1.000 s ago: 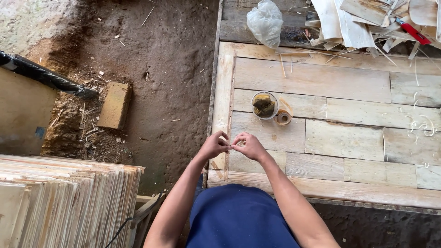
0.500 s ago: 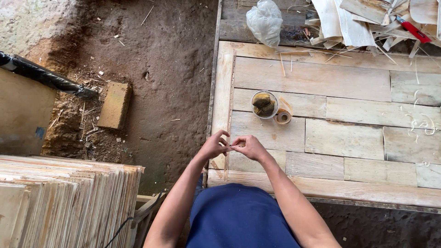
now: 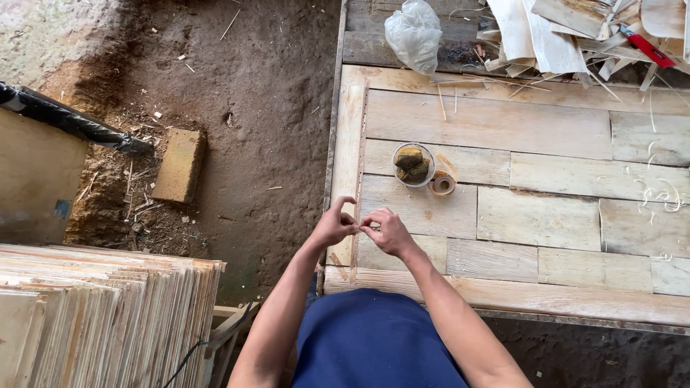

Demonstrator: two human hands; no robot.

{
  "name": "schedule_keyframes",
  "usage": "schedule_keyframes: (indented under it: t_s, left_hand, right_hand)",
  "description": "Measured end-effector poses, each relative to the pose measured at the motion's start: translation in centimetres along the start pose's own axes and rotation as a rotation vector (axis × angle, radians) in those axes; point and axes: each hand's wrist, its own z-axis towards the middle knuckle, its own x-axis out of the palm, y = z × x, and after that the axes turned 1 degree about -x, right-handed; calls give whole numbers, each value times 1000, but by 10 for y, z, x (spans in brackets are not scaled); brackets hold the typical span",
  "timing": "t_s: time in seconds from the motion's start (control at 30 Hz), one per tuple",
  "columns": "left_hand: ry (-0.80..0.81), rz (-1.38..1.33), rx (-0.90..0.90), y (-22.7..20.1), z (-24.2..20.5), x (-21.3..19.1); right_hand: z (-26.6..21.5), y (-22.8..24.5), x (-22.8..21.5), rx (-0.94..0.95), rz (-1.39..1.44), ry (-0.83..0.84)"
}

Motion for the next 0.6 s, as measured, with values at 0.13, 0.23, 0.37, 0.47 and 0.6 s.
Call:
schedule_keyframes:
  t_s: [0.13,0.23,0.37,0.47,0.6]
  left_hand:
    - [-7,-57,2,-3,3,4]
    - [-31,-177,-19,-2,6,12]
    - [-137,-452,-31,5,16,25]
    - [-228,-487,-45,23,19,13]
    - [-354,-468,-87,28,18,-5]
  right_hand:
    - [0,-23,16,-79,-158,-93]
    - [0,-31,16,-148,-226,-153]
    - [1,-28,7,-234,-203,-248]
    - [2,-24,-2,-204,-134,-289]
    - [11,-50,-17,19,159,-414]
